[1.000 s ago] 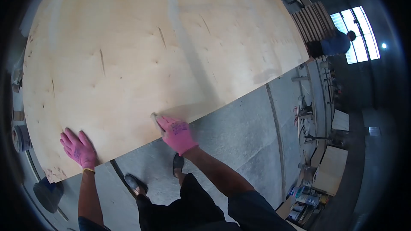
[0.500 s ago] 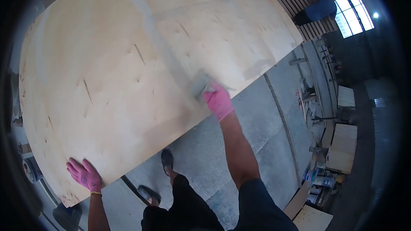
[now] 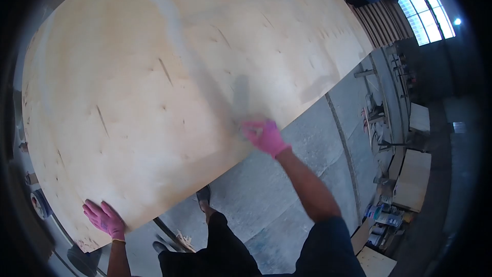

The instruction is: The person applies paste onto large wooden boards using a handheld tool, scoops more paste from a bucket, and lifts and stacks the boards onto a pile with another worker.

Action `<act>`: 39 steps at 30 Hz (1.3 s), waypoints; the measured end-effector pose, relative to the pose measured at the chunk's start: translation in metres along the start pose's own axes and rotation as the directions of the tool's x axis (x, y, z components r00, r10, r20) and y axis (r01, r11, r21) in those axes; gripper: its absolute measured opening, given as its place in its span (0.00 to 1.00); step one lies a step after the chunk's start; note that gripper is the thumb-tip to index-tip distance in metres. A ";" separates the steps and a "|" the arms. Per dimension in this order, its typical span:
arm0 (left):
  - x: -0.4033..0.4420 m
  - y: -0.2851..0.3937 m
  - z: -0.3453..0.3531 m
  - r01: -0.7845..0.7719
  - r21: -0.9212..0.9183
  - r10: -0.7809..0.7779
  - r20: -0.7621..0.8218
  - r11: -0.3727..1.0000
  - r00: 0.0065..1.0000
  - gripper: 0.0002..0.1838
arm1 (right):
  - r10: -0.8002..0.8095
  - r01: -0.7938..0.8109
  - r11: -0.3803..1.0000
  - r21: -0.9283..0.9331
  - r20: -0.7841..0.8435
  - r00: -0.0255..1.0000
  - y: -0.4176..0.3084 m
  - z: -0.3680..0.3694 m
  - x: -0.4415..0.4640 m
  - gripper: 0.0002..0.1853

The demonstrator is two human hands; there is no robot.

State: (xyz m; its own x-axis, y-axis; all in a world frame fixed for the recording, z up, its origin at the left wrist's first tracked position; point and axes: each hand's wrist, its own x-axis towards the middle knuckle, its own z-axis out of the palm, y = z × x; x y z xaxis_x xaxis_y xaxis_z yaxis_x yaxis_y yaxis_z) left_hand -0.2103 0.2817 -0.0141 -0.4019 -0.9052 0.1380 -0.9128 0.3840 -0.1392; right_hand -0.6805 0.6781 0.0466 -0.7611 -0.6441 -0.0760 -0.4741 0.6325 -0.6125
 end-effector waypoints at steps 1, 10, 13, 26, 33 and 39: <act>0.004 0.004 -0.004 0.001 -0.013 -0.001 0.000 1.000 1.000 0.38 | 0.059 -0.057 0.990 0.130 -0.013 0.998 -0.016 0.015 -0.017 0.13; 0.025 -0.031 -0.058 -0.236 -0.394 0.333 0.199 0.888 0.922 0.50 | 0.002 -0.057 0.946 0.318 0.172 0.985 -0.237 0.176 -0.025 0.19; 0.074 -0.109 -0.023 -0.596 -0.496 0.695 0.019 0.631 0.719 0.49 | -0.432 0.466 0.850 -0.244 0.182 0.883 -0.301 0.227 -0.011 0.26; 0.229 -0.287 0.035 0.425 -0.533 -0.276 0.338 0.732 0.900 0.36 | 0.100 -0.096 0.995 -0.038 0.125 0.987 -0.550 0.391 0.310 0.30; 0.233 -0.285 0.032 0.392 -0.572 -0.233 0.332 0.721 0.914 0.37 | -0.226 0.400 0.873 -0.280 0.495 0.839 -0.566 0.384 0.205 0.19; 0.227 -0.307 0.048 0.254 -0.745 -0.011 0.315 0.616 0.949 0.37 | -0.214 0.316 0.925 -0.213 0.395 0.893 -0.510 0.366 -0.020 0.16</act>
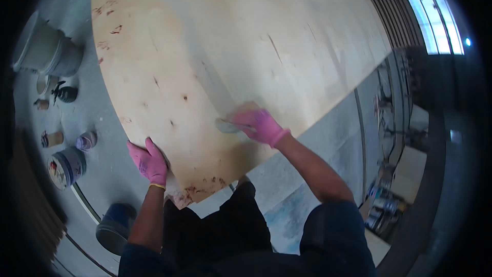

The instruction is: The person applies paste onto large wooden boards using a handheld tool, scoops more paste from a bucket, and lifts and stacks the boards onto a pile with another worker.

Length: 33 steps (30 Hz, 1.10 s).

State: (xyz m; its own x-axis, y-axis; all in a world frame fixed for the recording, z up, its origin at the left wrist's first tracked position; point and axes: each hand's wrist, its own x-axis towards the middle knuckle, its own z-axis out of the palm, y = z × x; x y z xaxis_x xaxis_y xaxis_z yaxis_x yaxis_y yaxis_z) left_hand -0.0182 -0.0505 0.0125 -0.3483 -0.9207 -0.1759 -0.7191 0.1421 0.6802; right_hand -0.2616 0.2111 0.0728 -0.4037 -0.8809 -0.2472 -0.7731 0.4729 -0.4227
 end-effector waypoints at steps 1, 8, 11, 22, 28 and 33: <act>0.002 -0.006 -0.014 -0.040 -0.134 0.057 0.120 0.990 0.991 0.37 | -0.032 0.027 0.998 -0.056 -0.088 0.996 -0.011 0.014 -0.037 0.17; -0.030 -0.146 -0.111 0.107 -0.278 0.022 0.426 0.954 0.904 0.32 | 0.203 -0.193 0.979 0.064 -0.221 0.954 -0.109 0.102 -0.123 0.21; -0.063 -0.219 -0.152 0.266 -0.200 -0.137 0.496 0.943 0.858 0.33 | 0.269 -0.241 0.961 0.137 -0.239 0.933 -0.161 0.116 -0.107 0.22; -0.141 -0.370 -0.274 0.554 -0.130 -0.485 0.351 0.822 0.801 0.34 | 0.623 -0.380 0.718 0.583 -0.294 0.725 -0.092 0.153 -0.095 0.16; -0.090 -0.429 -0.326 0.522 -0.106 -0.461 0.347 0.846 0.817 0.33 | 0.212 -0.133 0.973 0.189 -0.503 0.838 -0.142 0.114 -0.074 0.19; -0.008 -0.533 -0.373 0.013 0.530 -0.247 0.374 0.848 0.894 0.33 | 0.701 -0.512 0.591 0.624 -0.083 0.708 -0.237 0.134 -0.083 0.15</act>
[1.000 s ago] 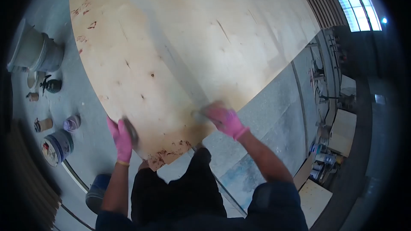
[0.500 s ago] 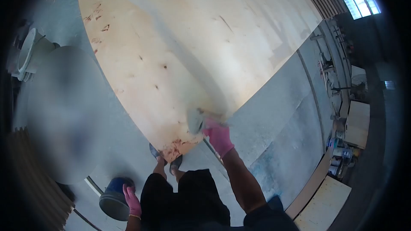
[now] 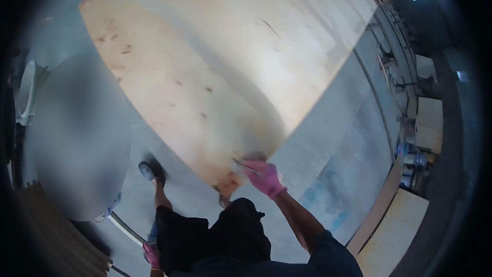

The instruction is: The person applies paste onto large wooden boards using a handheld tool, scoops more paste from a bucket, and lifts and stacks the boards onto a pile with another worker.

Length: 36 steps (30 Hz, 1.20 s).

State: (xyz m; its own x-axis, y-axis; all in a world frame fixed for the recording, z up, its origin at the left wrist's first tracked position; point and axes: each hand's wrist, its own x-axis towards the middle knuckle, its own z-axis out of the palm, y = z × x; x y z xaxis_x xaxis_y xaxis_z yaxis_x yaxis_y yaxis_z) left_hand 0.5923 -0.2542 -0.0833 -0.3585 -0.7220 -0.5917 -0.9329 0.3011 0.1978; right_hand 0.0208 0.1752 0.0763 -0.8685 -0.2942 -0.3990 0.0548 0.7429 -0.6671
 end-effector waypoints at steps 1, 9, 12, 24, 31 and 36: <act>-0.001 0.028 -0.022 0.146 -0.319 -0.133 0.061 0.937 0.989 0.32 | 0.298 -0.327 0.915 0.237 0.150 0.943 -0.011 0.007 0.000 0.14; 0.175 0.134 -0.205 0.201 -0.814 -0.280 0.050 0.545 0.959 0.33 | -0.127 0.055 0.965 0.255 0.277 0.952 -0.126 0.164 0.032 0.17; 0.270 0.219 -0.313 -0.039 -0.891 -0.152 -0.121 0.453 0.981 0.32 | -0.296 0.479 0.737 -0.477 0.410 0.863 -0.241 0.189 0.101 0.22; 0.584 0.517 -0.616 -0.330 -0.720 0.194 -0.268 0.611 0.944 0.29 | -0.260 0.258 0.962 0.084 0.014 0.965 -0.595 0.212 0.491 0.24; 0.680 0.541 -0.730 -0.210 -0.876 -0.123 -0.288 0.434 0.950 0.28 | -0.566 0.503 0.809 0.304 0.172 0.806 -0.905 0.219 0.770 0.26; 0.805 0.588 -0.829 -0.199 -0.937 -0.283 -0.281 0.286 0.917 0.29 | -0.580 0.064 0.553 0.831 0.329 0.746 -1.093 0.309 0.952 0.28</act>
State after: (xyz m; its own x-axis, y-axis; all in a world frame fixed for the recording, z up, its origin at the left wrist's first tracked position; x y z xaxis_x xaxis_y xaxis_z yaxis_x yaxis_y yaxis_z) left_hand -0.2744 -1.1750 0.2044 -0.0748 -0.9225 -0.3786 -0.2288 -0.3536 0.9070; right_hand -0.7135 -1.1028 0.2315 -0.5175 -0.8476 -0.1174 0.3838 -0.1073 -0.9171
